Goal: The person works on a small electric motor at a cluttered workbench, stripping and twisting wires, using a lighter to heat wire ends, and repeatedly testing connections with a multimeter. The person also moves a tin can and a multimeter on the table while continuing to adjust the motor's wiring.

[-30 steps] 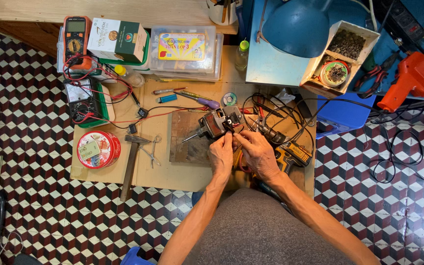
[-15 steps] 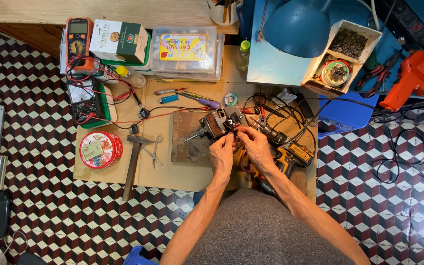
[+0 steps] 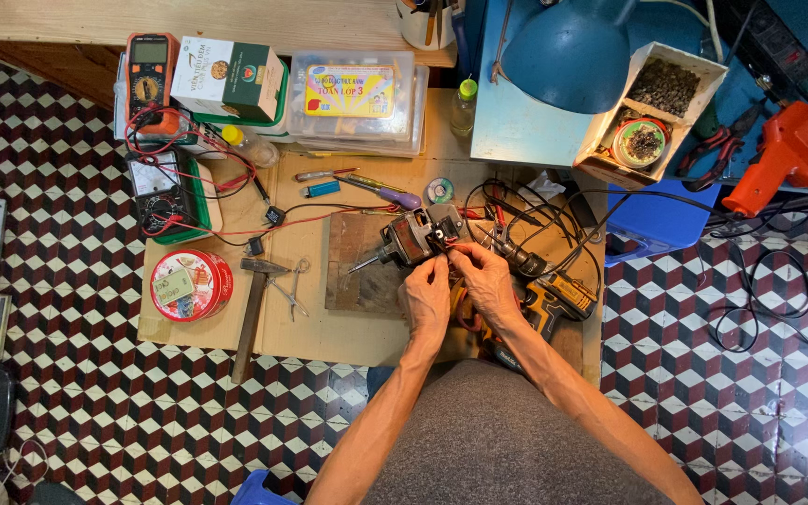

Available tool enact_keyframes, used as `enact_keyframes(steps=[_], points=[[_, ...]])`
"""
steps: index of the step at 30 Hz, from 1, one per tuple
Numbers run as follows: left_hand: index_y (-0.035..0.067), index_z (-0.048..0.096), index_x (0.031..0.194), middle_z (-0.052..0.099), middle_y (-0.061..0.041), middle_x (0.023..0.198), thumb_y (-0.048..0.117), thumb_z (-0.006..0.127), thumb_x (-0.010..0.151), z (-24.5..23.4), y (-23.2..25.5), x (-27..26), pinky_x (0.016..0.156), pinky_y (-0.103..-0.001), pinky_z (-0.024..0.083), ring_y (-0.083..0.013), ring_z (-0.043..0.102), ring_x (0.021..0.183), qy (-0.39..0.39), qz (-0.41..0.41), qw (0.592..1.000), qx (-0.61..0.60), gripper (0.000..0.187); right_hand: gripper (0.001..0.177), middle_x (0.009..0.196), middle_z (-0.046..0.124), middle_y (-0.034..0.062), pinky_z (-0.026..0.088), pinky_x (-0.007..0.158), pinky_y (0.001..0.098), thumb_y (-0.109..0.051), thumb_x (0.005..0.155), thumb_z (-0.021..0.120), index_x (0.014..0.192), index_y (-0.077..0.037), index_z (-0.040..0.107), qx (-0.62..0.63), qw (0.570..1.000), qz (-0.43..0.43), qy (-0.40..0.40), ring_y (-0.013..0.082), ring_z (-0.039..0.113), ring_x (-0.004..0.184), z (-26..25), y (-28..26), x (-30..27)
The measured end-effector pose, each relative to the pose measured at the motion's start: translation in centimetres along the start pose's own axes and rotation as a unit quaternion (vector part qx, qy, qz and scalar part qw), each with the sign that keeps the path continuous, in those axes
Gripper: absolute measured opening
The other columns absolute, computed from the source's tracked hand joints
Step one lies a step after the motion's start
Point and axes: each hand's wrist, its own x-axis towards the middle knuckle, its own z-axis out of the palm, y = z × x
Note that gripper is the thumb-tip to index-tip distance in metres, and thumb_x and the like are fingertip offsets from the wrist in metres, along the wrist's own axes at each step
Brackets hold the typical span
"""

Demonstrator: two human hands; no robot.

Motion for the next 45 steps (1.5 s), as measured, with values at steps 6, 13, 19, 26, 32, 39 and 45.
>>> enact_keyframes(steps=[6,13,19,26,32,39,45], points=[[0.002,0.075,0.102,0.071,-0.011,0.074,0.034,0.059,0.100,0.3,-0.8,0.2,0.061,-0.037,0.048,-0.0183,0.062,0.062,0.000,-0.002,1.000,-0.009,0.036,0.025,0.085,0.067,0.0001,0.043,0.062,0.0234,-0.021,0.097,0.068,0.113,-0.004,0.077,0.007,1.000,0.002,0.003,0.0076,0.053,0.072,0.1,-0.1,-0.2],[-0.001,0.074,0.106,0.073,-0.012,0.079,0.029,0.066,0.098,0.4,-2.9,0.3,0.065,-0.034,0.052,-0.0163,0.063,0.070,-0.016,-0.004,0.998,-0.061,0.032,0.026,0.092,0.073,0.0044,0.051,0.071,0.0264,-0.020,0.098,0.067,0.116,-0.003,0.075,0.029,0.999,0.018,-0.009,0.0119,0.063,0.080,0.0,-0.4,-0.1],[-0.002,0.067,0.125,0.076,-0.008,0.105,0.015,0.069,0.094,0.5,-4.1,0.2,0.082,-0.025,0.058,-0.0144,0.072,0.096,-0.046,-0.011,0.964,-0.261,0.035,0.030,0.100,0.074,0.0041,0.057,0.082,0.0254,-0.021,0.097,0.065,0.119,-0.001,0.070,0.059,0.997,0.003,-0.044,0.0120,0.070,0.090,-0.5,-0.8,-0.3],[-0.005,0.066,0.119,0.075,-0.008,0.099,0.016,0.074,0.091,-0.3,-2.4,0.4,0.075,-0.023,0.056,-0.0132,0.071,0.088,-0.081,-0.103,0.925,-0.356,0.036,0.029,0.099,0.073,0.0034,0.055,0.082,0.0248,-0.024,0.097,0.068,0.115,-0.001,0.072,0.069,0.996,0.009,-0.060,0.0103,0.067,0.090,-1.1,-1.0,-0.9],[-0.001,0.068,0.115,0.077,-0.009,0.099,0.021,0.078,0.088,-0.4,-1.9,0.6,0.074,-0.023,0.056,-0.0132,0.073,0.086,-0.082,-0.144,0.927,-0.336,0.036,0.029,0.094,0.072,0.0027,0.053,0.078,0.0243,-0.027,0.097,0.067,0.110,-0.002,0.073,0.065,0.996,0.034,-0.058,0.0097,0.065,0.085,-1.2,-1.3,-1.3],[-0.002,0.068,0.112,0.077,-0.010,0.095,0.025,0.075,0.091,1.1,-3.1,0.7,0.074,-0.025,0.059,-0.0148,0.074,0.082,-0.056,-0.128,0.936,-0.323,0.035,0.035,0.106,0.072,0.0044,0.055,0.086,0.0249,-0.026,0.095,0.068,0.121,-0.003,0.067,0.075,0.995,0.017,-0.061,0.0105,0.067,0.096,-1.1,-1.5,-1.1],[-0.004,0.071,0.107,0.075,-0.010,0.089,0.023,0.073,0.093,2.5,-3.9,0.9,0.069,-0.026,0.055,-0.0148,0.069,0.076,-0.019,-0.106,0.948,-0.298,0.030,0.035,0.108,0.072,0.0039,0.054,0.083,0.0235,-0.023,0.097,0.065,0.125,-0.003,0.063,0.003,0.998,-0.053,-0.016,0.0094,0.066,0.095,-0.7,-1.9,-1.5]])
